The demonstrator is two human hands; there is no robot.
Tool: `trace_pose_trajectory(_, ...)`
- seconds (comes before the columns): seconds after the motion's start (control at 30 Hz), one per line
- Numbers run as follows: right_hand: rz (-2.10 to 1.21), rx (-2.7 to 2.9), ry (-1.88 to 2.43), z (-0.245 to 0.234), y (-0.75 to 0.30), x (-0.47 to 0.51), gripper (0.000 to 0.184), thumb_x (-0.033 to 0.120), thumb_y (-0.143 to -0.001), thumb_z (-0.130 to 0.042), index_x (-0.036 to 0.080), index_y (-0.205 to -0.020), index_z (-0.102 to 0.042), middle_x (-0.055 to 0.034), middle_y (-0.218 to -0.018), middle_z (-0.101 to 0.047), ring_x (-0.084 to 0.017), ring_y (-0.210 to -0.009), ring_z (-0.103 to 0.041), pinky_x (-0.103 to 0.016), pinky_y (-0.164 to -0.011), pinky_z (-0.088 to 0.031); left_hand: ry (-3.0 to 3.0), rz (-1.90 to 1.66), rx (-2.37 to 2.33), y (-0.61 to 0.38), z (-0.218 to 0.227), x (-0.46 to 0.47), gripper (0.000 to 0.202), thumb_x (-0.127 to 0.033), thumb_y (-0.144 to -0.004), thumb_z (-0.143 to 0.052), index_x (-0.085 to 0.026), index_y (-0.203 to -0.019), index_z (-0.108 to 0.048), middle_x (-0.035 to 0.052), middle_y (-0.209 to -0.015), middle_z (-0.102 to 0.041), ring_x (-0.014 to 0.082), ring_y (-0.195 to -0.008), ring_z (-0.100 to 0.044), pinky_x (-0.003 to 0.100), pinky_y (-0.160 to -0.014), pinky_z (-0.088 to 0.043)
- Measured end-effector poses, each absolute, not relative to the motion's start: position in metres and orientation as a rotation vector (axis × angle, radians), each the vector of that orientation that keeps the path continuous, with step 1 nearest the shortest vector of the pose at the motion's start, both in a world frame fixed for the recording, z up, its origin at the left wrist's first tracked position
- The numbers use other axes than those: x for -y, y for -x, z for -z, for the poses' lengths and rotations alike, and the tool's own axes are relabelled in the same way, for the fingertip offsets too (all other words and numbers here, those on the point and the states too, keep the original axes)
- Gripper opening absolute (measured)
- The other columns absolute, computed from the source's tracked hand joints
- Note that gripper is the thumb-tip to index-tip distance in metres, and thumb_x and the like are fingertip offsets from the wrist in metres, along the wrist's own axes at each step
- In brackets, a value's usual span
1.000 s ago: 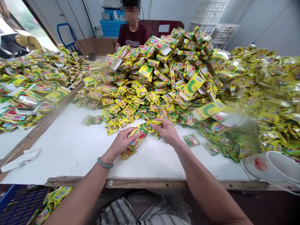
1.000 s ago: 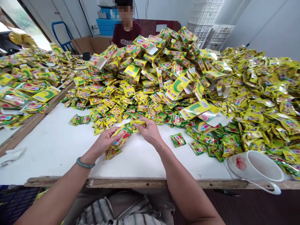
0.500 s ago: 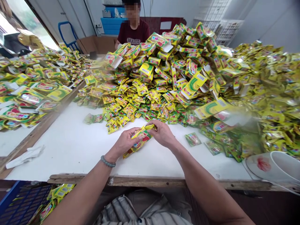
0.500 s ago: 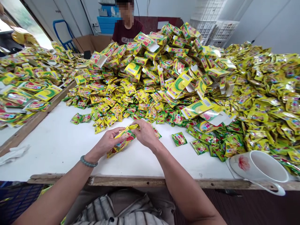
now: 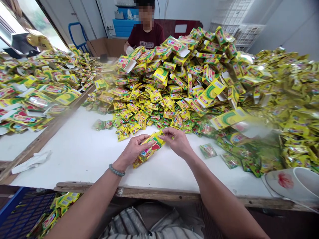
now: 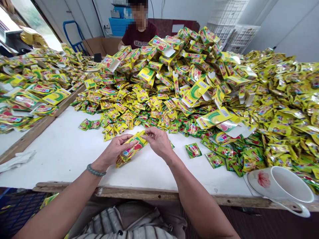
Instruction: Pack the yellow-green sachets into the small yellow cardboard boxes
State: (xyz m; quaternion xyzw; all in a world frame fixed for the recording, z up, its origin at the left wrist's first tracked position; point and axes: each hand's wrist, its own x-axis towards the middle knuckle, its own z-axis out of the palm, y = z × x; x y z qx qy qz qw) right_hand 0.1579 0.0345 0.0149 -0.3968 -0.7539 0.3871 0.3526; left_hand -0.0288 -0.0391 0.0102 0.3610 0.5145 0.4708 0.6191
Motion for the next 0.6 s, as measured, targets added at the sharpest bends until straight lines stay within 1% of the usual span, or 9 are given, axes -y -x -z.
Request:
trace_pose_trajectory(0.07, -0.983, 1.958, 1.017, -0.015, -0.158, -0.035, 0.017, 0.034, -0.080, -0.070, 0.020, -0.074, -0.063, 0.0008, -0.068, -0.061, -0.014, -0.062, -0.053, -0.025, -0.060, -0.042, -0.791, -1.064, -1.168, 0.029, -0.013, 0.040, 0.050, -0.044, -0.063, -0.088, -0.014, -0.099, -0.073, 0.0047, -0.087, -0.074, 0.0136, -0.065, -0.064, 0.024, -0.061, -0.049)
trace_pose_trajectory(0.2, -0.818, 1.963, 0.982, -0.012, -0.153, -0.032, 0.012, 0.023, -0.079, -0.070, 0.019, -0.070, -0.062, -0.0003, -0.068, -0.061, -0.014, -0.064, -0.054, -0.026, -0.062, -0.041, -0.799, -1.059, -1.180, 0.030, -0.014, 0.042, 0.049, -0.045, -0.063, -0.088, -0.014, -0.098, -0.074, 0.0042, -0.084, -0.074, 0.0123, -0.061, -0.061, 0.023, -0.057, -0.047)
trace_pose_trajectory(0.27, -0.797, 2.010, 0.981, -0.011, -0.150, -0.029, 0.009, 0.016, -0.078, -0.066, 0.020, -0.070, -0.064, -0.0007, -0.069, -0.064, -0.015, -0.064, -0.056, -0.026, -0.063, -0.041, -0.869, -1.074, -1.215, 0.030, -0.011, 0.041, 0.046, -0.044, -0.065, -0.087, -0.014, -0.098, -0.075, 0.0039, -0.084, -0.074, 0.0123, -0.064, -0.061, 0.022, -0.058, -0.045)
trace_pose_trajectory(0.33, -0.815, 2.064, 0.997, -0.012, -0.149, -0.027, 0.011, 0.012, -0.078, -0.063, 0.020, -0.071, -0.067, -0.0012, -0.072, -0.068, -0.015, -0.066, -0.060, -0.026, -0.064, -0.042, -0.946, -1.087, -1.247, 0.030, -0.009, 0.040, 0.044, -0.044, -0.068, -0.085, -0.014, -0.099, -0.075, 0.0043, -0.088, -0.074, 0.0131, -0.069, -0.062, 0.022, -0.062, -0.045)
trace_pose_trajectory(0.4, -0.874, 2.083, 1.023, -0.016, -0.150, -0.024, 0.014, 0.016, -0.083, -0.059, 0.021, -0.078, -0.070, -0.0014, -0.075, -0.072, -0.016, -0.068, -0.063, -0.026, -0.065, -0.042, -0.991, -1.102, -1.273, 0.029, -0.008, 0.039, 0.044, -0.045, -0.070, -0.083, -0.015, -0.101, -0.075, 0.0050, -0.091, -0.074, 0.0146, -0.073, -0.063, 0.024, -0.066, -0.046)
trace_pose_trajectory(0.47, -0.953, 2.078, 1.045, -0.021, -0.151, -0.021, 0.015, 0.023, -0.089, -0.055, 0.022, -0.091, -0.071, -0.0013, -0.078, -0.075, -0.016, -0.066, -0.064, -0.026, -0.064, -0.042, -1.022, -1.126, -1.298, 0.029, -0.007, 0.038, 0.045, -0.047, -0.071, -0.082, -0.015, -0.102, -0.074, 0.0057, -0.094, -0.075, 0.0162, -0.077, -0.064, 0.025, -0.070, -0.047)
trace_pose_trajectory(0.53, -1.014, 2.086, 1.057, -0.026, -0.150, -0.018, 0.018, 0.025, -0.091, -0.055, 0.022, -0.106, -0.065, -0.0009, -0.080, -0.076, -0.016, -0.064, -0.064, -0.026, -0.063, -0.041, -1.064, -1.154, -1.320, 0.027, -0.007, 0.038, 0.045, -0.047, -0.071, -0.082, -0.014, -0.100, -0.074, 0.0060, -0.095, -0.075, 0.0172, -0.079, -0.064, 0.027, -0.072, -0.048)
trace_pose_trajectory(0.6, -1.075, 2.097, 1.038, -0.028, -0.149, -0.015, 0.025, 0.026, -0.090, -0.057, 0.022, -0.115, -0.058, -0.0004, -0.080, -0.076, -0.016, -0.063, -0.064, -0.027, -0.064, -0.042, -1.072, -1.192, -1.332, 0.025, -0.007, 0.038, 0.044, -0.047, -0.070, -0.082, -0.014, -0.097, -0.072, 0.0059, -0.094, -0.074, 0.0174, -0.079, -0.065, 0.027, -0.073, -0.049)
